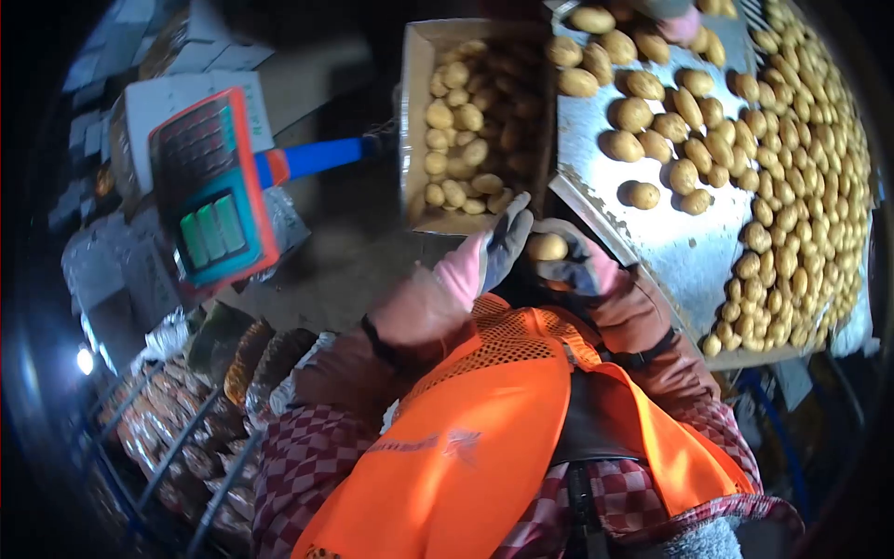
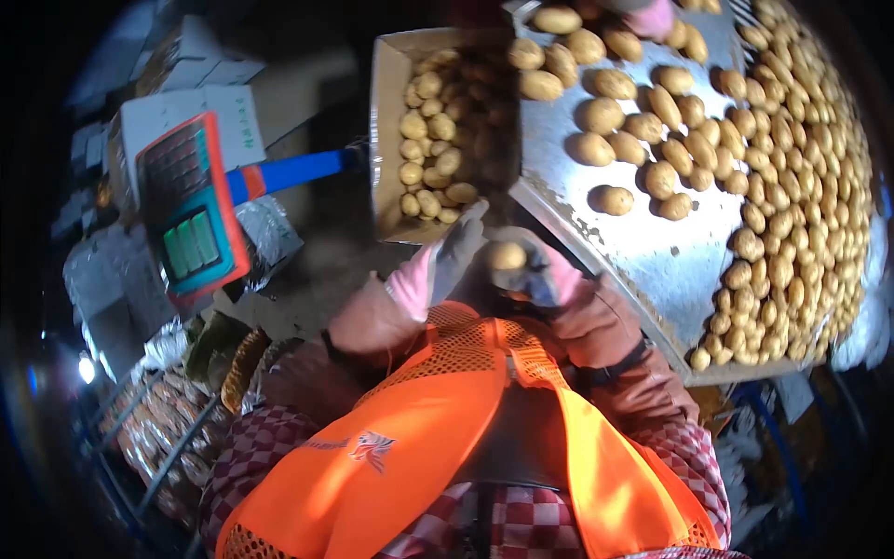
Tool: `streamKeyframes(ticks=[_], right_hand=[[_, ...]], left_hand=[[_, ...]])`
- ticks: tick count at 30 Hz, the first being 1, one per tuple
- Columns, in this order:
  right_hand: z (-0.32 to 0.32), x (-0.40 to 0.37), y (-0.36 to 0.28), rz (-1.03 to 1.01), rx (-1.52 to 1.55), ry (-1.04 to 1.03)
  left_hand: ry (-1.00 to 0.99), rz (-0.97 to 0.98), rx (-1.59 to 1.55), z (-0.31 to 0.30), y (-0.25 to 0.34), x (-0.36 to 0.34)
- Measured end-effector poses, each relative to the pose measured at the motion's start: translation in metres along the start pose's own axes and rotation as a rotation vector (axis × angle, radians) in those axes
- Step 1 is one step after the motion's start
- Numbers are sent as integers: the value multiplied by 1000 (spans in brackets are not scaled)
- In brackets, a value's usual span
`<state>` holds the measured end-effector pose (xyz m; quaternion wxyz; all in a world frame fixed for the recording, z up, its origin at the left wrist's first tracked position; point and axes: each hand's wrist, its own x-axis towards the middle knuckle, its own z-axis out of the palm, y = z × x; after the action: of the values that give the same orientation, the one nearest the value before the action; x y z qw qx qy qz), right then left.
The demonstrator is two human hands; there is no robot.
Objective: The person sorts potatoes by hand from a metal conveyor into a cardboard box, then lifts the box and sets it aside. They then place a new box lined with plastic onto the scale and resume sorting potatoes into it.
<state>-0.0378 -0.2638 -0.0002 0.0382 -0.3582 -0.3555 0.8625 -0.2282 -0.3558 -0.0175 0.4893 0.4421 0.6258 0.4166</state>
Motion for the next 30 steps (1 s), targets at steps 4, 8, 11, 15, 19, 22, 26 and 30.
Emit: streamKeyframes(ticks=[4, 8, 11, 15, 19, 22, 26, 30], right_hand=[[-31, -27, -34, 25, 203, 48], [-140, -48, -25, -402, 708, 347], [-134, -61, -38, -442, 720, 356], [-112, -69, -36, -460, 671, 324], [-36, -58, -34, -171, 318, 349], [-6, -49, -42, 47, 327, 235], [-7, -30, -13, 157, 381, 129], [-14, -16, 3, 198, 344, 47]], left_hand=[[360, -450, -734, -7, -58, 16], [342, -557, -546, -22, -101, 30], [-19, -357, 680, -34, -72, 50], [-266, -248, 1189, -18, -92, 86], [-275, -467, 1121, -50, -96, 78], [-46, -428, 1014, -46, -161, 40], [-101, -575, 979, -47, -133, 35], [-144, -351, 919, -54, -97, 61]])
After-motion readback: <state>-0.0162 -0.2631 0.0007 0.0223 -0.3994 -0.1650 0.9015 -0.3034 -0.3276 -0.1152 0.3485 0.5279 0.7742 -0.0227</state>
